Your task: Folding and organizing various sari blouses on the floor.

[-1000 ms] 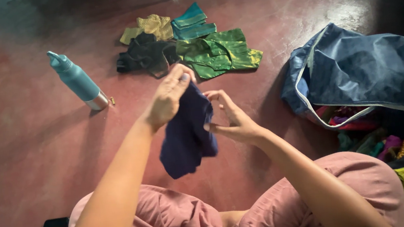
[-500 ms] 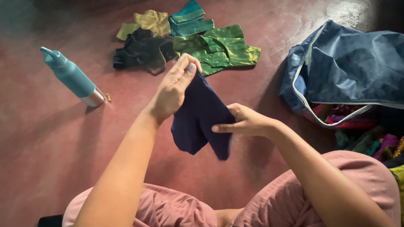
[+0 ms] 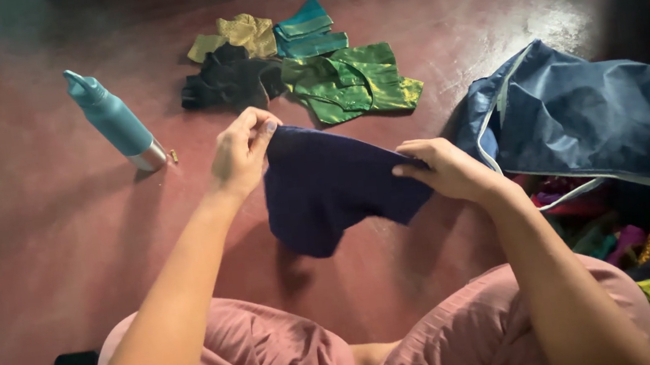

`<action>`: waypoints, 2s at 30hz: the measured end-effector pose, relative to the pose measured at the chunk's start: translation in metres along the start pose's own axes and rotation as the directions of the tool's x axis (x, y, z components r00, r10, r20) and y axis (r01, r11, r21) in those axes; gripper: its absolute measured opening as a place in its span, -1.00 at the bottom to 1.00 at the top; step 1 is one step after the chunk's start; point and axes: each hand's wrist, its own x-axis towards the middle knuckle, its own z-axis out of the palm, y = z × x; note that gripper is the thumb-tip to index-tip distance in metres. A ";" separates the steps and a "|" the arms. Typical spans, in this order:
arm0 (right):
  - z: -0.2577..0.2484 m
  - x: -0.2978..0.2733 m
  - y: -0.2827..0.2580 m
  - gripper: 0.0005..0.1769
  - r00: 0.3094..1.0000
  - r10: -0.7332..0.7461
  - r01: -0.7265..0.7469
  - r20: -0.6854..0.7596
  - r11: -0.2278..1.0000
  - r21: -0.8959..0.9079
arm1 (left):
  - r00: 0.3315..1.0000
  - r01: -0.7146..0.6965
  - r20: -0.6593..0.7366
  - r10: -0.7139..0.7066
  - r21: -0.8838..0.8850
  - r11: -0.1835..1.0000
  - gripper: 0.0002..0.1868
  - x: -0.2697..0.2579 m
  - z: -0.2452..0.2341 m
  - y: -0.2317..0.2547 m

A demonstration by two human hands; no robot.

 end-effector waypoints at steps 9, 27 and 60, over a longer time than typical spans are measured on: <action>-0.028 0.056 0.025 -0.77 0.984 0.037 -0.092 -0.173 0.941 -0.324 | 0.961 0.230 0.037 -0.275 -0.659 0.716 -0.85 0.068 0.059 -0.095; 0.186 -0.021 0.023 -0.92 0.857 0.265 0.044 0.443 0.817 -0.575 | 0.817 0.571 0.234 -0.528 -0.190 0.799 -0.83 -0.149 0.086 -0.226; 0.167 -0.025 0.096 -0.67 0.422 0.667 -0.816 0.614 0.574 -0.064 | 0.869 -0.148 0.492 -0.040 0.336 0.930 -0.84 -0.131 0.098 -0.147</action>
